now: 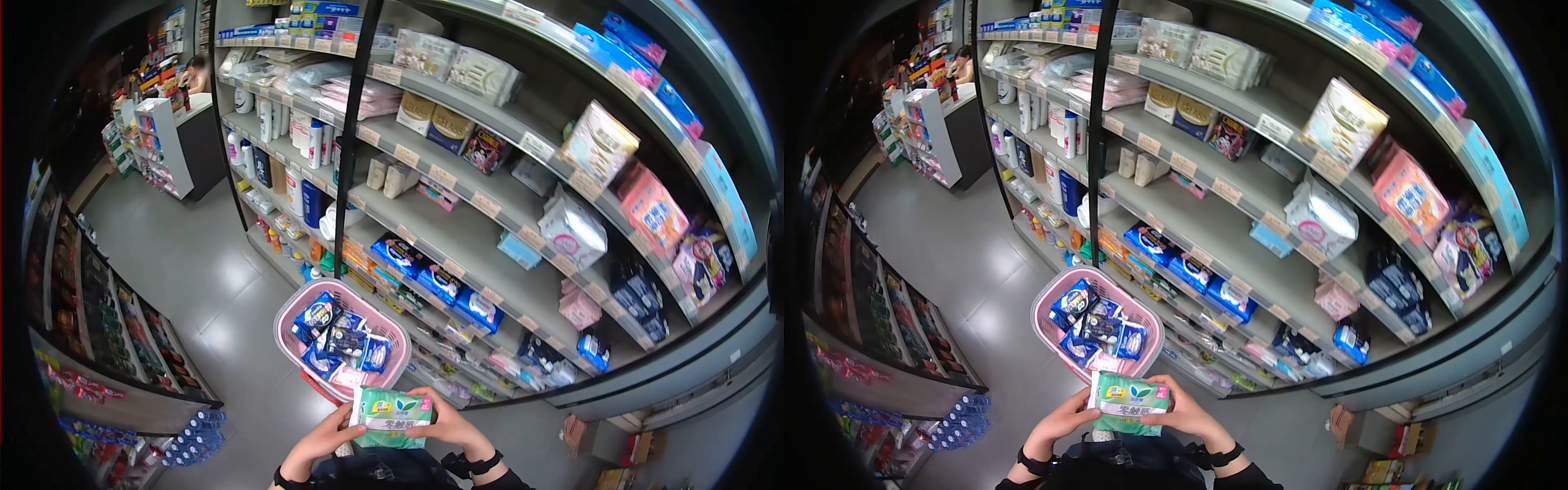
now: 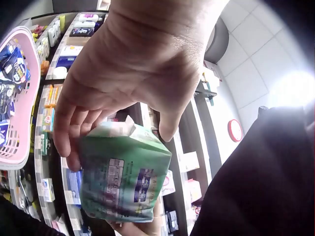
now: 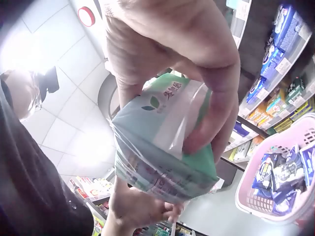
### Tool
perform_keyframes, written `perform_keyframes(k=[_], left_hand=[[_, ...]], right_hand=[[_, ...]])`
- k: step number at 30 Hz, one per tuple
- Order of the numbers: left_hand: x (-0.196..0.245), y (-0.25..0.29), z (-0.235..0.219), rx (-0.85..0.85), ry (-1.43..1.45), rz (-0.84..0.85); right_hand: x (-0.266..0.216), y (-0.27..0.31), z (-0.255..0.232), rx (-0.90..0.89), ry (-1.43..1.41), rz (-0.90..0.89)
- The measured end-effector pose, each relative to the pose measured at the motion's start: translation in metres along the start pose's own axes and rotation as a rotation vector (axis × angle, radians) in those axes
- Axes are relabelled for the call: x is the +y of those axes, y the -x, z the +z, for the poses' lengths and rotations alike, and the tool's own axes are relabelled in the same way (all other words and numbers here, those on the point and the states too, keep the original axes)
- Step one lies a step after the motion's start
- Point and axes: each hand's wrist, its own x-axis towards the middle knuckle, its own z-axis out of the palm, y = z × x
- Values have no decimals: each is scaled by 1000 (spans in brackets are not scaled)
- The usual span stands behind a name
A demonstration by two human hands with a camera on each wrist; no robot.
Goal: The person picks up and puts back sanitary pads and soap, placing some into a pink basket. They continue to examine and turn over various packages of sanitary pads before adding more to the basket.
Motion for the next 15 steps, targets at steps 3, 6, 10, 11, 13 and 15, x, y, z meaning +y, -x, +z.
perform_keyframes(k=[3, 6, 10, 11, 13, 15], left_hand=[[-1, -9, -20, 85, -6, 1], [15, -18, -30, 197, -91, 4], [10, -32, -37, 313, -138, 61], [11, -35, -36, 336, -80, 60], [10, -41, -35, 362, -19, 56], [7, -47, -37, 373, 1, 27]], right_hand=[[-19, -31, -30, 67, -97, -40], [-44, -70, -76, 280, 72, -212], [-91, -120, -130, 501, 161, -441], [-102, -134, -141, 535, 165, -479], [-124, -161, -160, 588, 222, -579], [-132, -190, -180, 761, 384, -583]])
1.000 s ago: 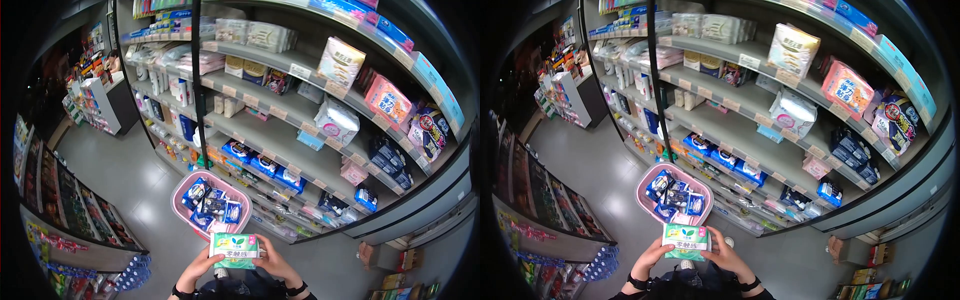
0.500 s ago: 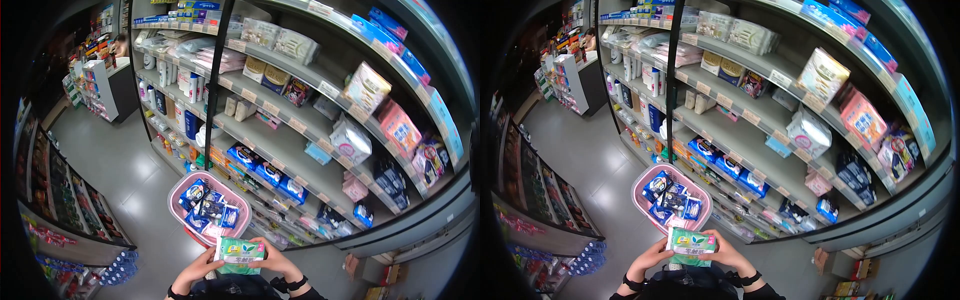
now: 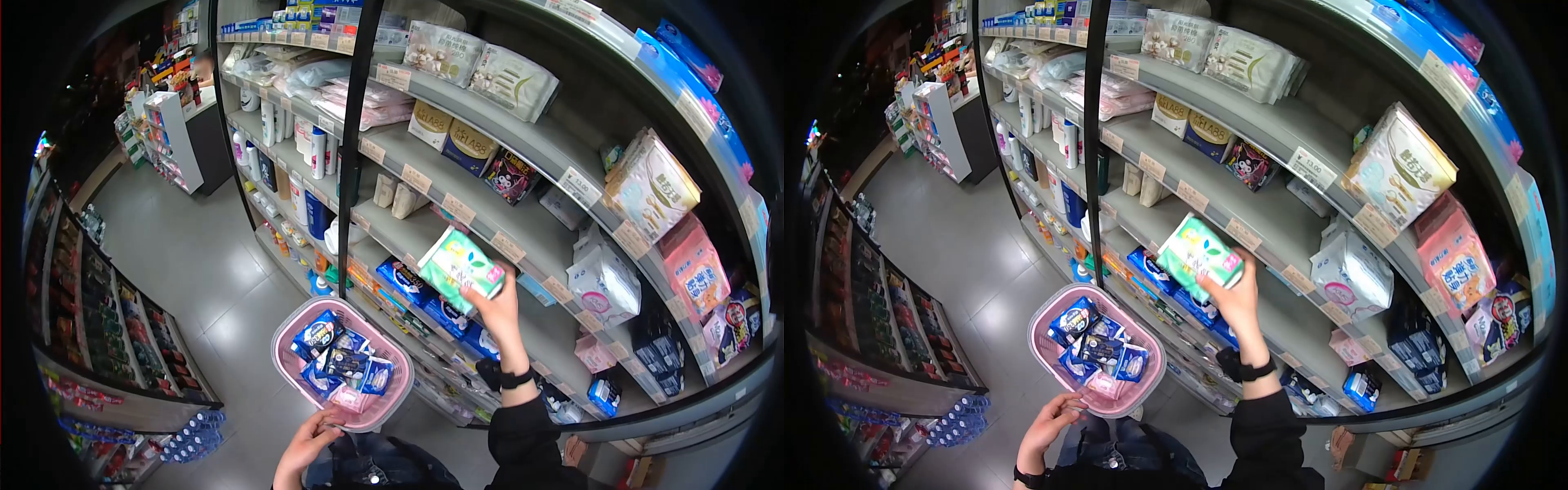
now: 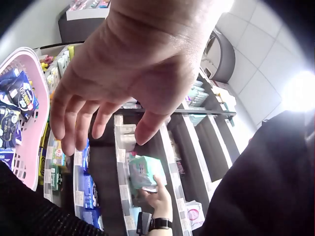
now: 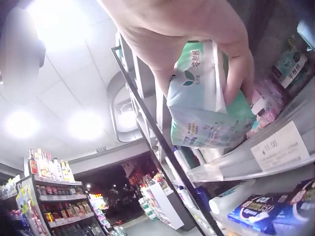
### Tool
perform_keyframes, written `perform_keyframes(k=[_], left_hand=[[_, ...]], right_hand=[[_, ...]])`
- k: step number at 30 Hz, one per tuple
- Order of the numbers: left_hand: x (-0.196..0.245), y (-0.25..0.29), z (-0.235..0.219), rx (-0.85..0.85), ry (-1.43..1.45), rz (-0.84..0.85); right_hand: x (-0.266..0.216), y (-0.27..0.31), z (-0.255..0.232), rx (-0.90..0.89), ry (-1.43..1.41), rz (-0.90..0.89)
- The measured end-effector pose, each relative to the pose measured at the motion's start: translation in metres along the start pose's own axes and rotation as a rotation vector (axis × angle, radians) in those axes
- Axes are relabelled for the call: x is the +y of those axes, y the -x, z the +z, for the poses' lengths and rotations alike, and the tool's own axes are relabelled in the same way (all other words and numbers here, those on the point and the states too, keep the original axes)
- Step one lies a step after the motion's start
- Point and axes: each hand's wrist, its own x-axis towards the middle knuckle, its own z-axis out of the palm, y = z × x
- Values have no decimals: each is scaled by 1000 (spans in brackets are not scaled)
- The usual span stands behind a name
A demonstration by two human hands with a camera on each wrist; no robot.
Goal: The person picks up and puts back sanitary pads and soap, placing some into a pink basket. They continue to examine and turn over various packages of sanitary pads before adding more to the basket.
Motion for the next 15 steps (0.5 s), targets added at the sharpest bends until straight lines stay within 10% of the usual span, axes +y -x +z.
perform_keyframes(k=[15], left_hand=[[45, -48, -51, -59, -12, -87]], right_hand=[[45, -126, 75, 33, 529, 128]])
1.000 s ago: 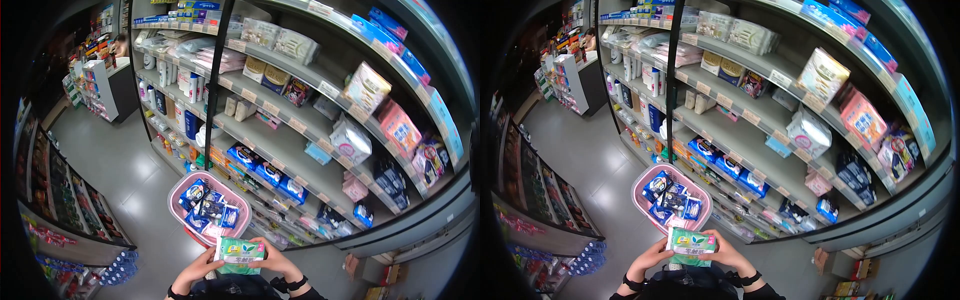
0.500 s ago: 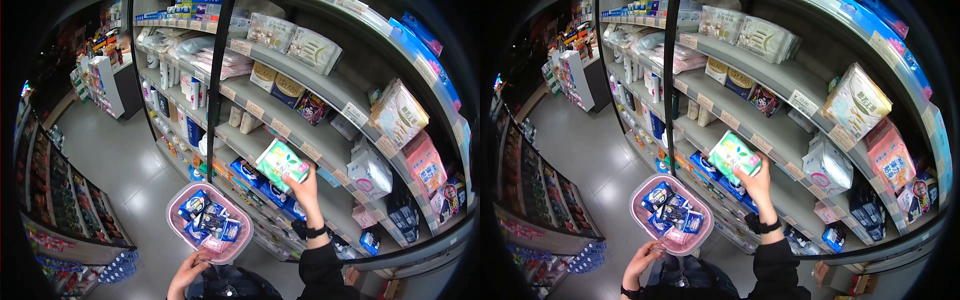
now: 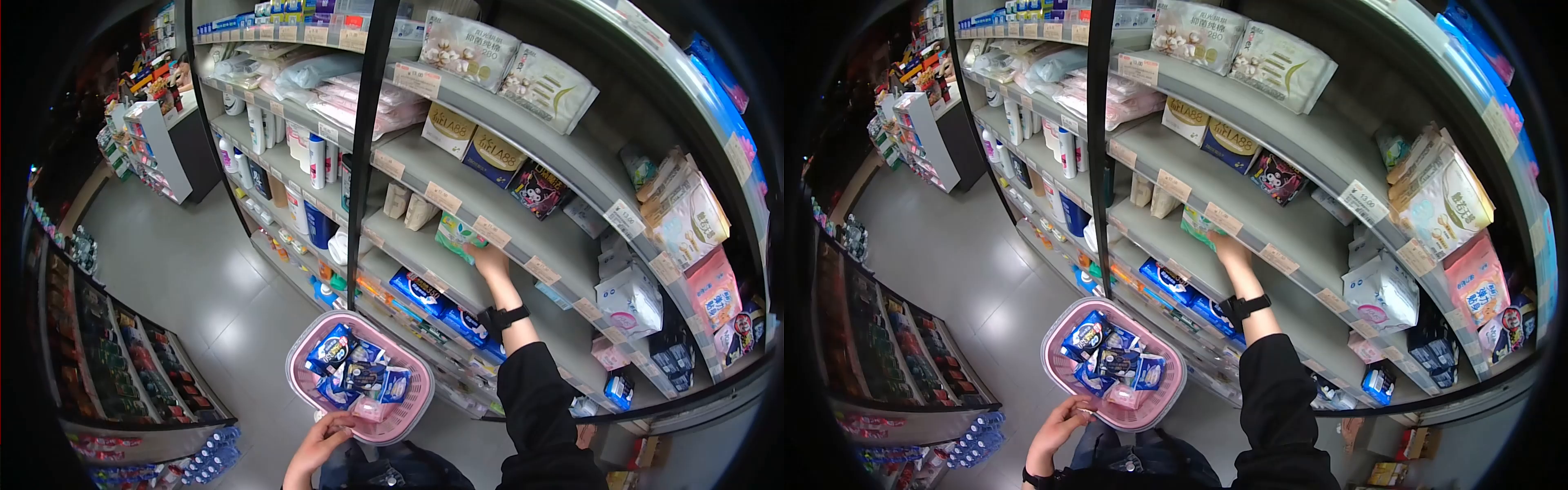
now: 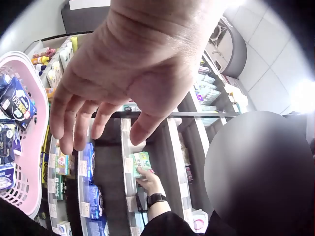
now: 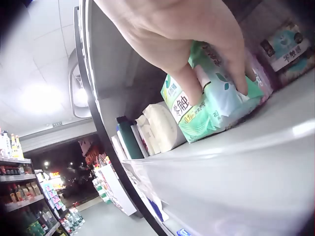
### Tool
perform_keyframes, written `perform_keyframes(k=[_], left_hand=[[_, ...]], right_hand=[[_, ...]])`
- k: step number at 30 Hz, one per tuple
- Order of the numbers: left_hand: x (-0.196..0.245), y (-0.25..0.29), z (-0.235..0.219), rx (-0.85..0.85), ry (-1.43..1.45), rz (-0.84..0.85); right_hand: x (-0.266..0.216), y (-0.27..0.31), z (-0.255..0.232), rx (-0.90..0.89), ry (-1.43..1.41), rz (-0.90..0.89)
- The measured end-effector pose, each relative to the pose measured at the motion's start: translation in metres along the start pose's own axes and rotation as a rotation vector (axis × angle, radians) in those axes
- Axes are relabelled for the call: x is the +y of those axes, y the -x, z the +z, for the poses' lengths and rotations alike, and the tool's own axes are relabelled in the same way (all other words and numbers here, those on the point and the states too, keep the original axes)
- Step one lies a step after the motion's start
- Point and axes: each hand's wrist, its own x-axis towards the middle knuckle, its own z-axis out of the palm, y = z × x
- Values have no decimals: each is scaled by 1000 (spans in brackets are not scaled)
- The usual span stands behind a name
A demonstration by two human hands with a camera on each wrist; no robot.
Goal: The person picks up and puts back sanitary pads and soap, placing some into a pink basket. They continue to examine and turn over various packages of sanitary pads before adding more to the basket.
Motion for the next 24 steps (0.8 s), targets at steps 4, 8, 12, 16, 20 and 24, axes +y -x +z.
perform_keyframes(k=[4, 8, 12, 16, 20, 24], left_hand=[[3, -14, -28, -21, -91, -11], [9, -19, -44, -49, -5, -47], [13, -19, -59, -50, -38, -68], [14, -16, -75, -21, -42, -85], [14, -11, -92, 18, -87, -98], [23, -1, -99, 41, -97, -80]], right_hand=[[-6, -4, 16, 9, 29, 13], [-10, 7, 14, 37, -30, 6], [-13, 52, 20, 538, 63, -173], [-17, 140, 60, 201, -338, -135], [17, 218, 152, -474, -218, -13], [66, 264, 234, -726, 82, -105]])
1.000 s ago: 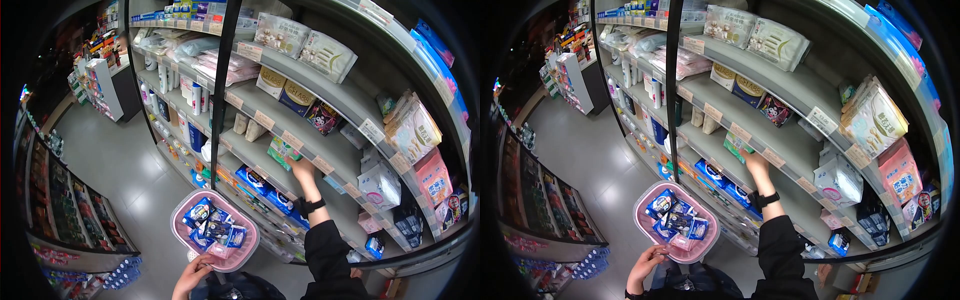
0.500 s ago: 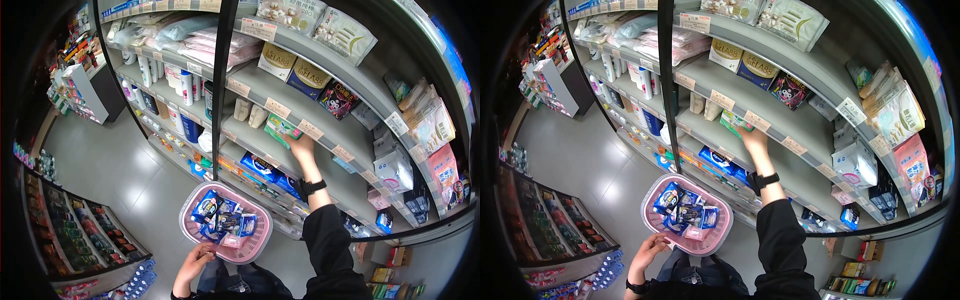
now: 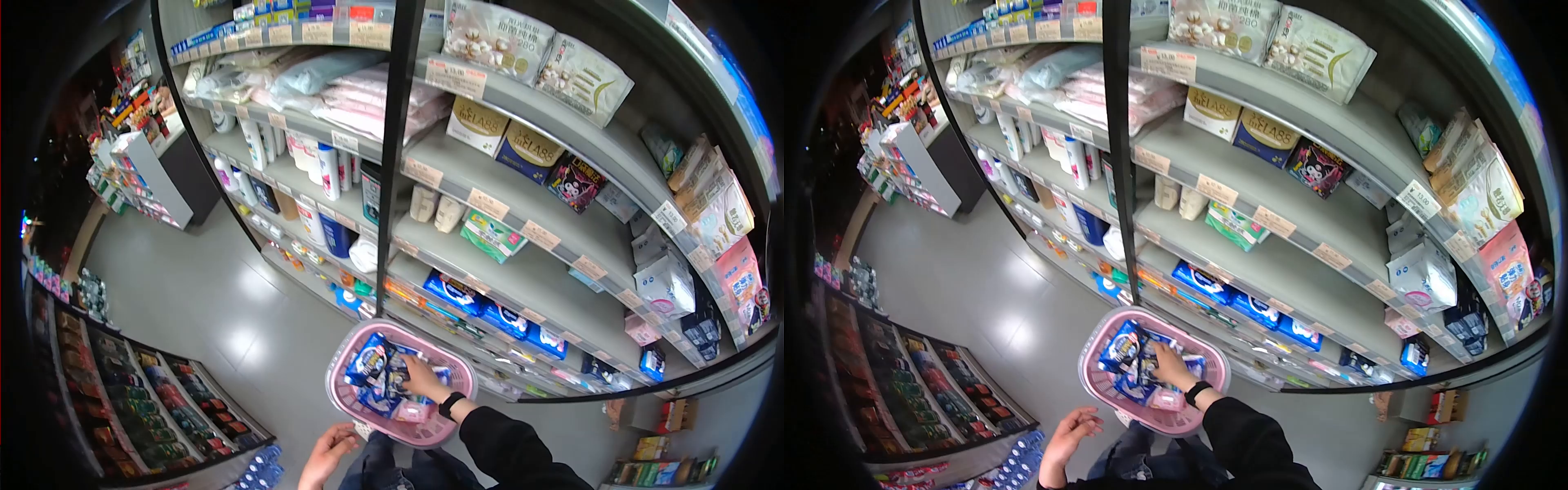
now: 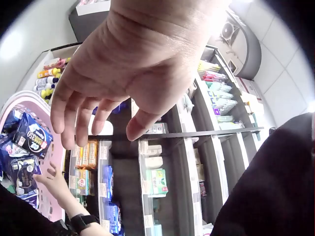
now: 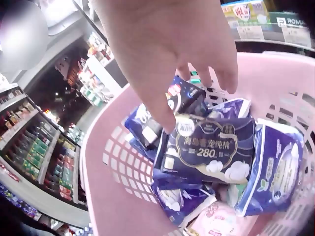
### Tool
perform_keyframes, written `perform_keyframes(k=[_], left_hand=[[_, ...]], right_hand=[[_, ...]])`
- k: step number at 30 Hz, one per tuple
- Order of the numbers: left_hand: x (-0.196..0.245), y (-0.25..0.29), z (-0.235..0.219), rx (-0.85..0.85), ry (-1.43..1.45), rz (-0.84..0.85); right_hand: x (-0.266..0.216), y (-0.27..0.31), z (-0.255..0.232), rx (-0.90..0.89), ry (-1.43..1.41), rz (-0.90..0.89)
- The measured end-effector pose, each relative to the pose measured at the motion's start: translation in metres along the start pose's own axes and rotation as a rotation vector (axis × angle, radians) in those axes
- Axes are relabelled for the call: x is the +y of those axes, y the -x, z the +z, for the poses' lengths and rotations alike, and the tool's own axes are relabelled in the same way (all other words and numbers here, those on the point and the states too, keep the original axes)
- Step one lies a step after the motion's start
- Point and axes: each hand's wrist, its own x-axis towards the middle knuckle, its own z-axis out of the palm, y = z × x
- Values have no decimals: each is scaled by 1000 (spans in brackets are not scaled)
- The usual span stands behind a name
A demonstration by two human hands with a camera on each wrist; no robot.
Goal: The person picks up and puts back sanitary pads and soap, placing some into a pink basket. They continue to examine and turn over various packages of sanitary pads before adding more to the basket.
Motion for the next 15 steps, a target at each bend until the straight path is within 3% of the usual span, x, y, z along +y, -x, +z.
perform_keyframes(k=[2, 3, 5, 8, 12, 15], left_hand=[[-2, 5, -9, 13, 0, 28], [-1, 7, -14, 57, -17, -42], [-13, 14, -26, 10, -3, 57], [-17, 20, -43, 44, -34, 13], [-19, 15, -62, 33, -55, -15], [-23, 2, -72, 17, -69, -28]], right_hand=[[-1, -6, 20, -64, 115, 55], [-2, -9, 30, -90, 147, 94], [-7, -13, 42, -160, 242, 111], [14, -15, 85, -79, 349, 80], [7, -6, 76, -103, 485, 70], [7, 9, 68, -93, 415, 125]])
